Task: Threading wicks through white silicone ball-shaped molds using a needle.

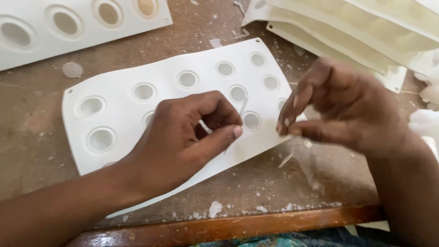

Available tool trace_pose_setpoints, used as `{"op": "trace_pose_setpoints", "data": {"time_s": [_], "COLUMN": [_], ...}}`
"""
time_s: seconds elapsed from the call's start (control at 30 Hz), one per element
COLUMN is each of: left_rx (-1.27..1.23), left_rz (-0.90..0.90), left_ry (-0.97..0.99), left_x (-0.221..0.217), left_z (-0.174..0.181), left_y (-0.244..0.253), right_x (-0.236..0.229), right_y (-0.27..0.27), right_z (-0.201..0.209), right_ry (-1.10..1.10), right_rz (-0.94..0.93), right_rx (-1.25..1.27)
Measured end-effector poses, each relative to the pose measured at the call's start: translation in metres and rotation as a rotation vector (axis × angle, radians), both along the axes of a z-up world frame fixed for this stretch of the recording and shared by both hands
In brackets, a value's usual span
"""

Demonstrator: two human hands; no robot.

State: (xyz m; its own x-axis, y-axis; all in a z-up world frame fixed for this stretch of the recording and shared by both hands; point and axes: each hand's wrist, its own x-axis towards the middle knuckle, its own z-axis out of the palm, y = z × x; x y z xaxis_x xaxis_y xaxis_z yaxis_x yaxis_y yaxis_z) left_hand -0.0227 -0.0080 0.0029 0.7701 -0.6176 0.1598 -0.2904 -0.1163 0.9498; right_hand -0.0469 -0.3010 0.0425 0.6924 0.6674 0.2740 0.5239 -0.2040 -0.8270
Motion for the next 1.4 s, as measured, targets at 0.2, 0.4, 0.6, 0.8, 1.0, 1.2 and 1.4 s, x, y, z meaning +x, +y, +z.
{"op": "trace_pose_setpoints", "data": {"time_s": [0.2,0.4,0.6,0.8,1.0,1.2,1.4], "left_rx": [-0.182,-0.223,-0.055,-0.049,-0.048,-0.028,-0.039], "left_rz": [-0.092,-0.144,-0.109,-0.018,-0.025,-0.005,-0.016], "left_ry": [-0.205,-0.318,-0.414,-0.291,-0.22,-0.225,-0.21], "left_x": [-0.001,-0.003,-0.006,0.0,0.0,0.002,0.002], "left_z": [-0.012,-0.019,-0.017,-0.008,-0.006,-0.003,-0.004], "left_y": [0.001,-0.004,-0.003,0.003,0.001,0.004,0.004], "right_x": [-0.017,-0.015,-0.017,0.001,0.007,0.002,-0.002], "right_y": [0.035,0.034,0.035,-0.032,-0.086,-0.016,0.035], "right_z": [-0.021,-0.03,-0.029,-0.007,0.009,0.024,0.023], "right_ry": [0.265,0.258,0.278,0.001,-0.202,-0.03,0.149], "right_rz": [-0.059,-0.149,-0.163,-0.189,-0.441,-0.361,-0.214], "right_rx": [0.12,0.093,0.081,-0.529,-1.23,-1.51,-1.961]}}
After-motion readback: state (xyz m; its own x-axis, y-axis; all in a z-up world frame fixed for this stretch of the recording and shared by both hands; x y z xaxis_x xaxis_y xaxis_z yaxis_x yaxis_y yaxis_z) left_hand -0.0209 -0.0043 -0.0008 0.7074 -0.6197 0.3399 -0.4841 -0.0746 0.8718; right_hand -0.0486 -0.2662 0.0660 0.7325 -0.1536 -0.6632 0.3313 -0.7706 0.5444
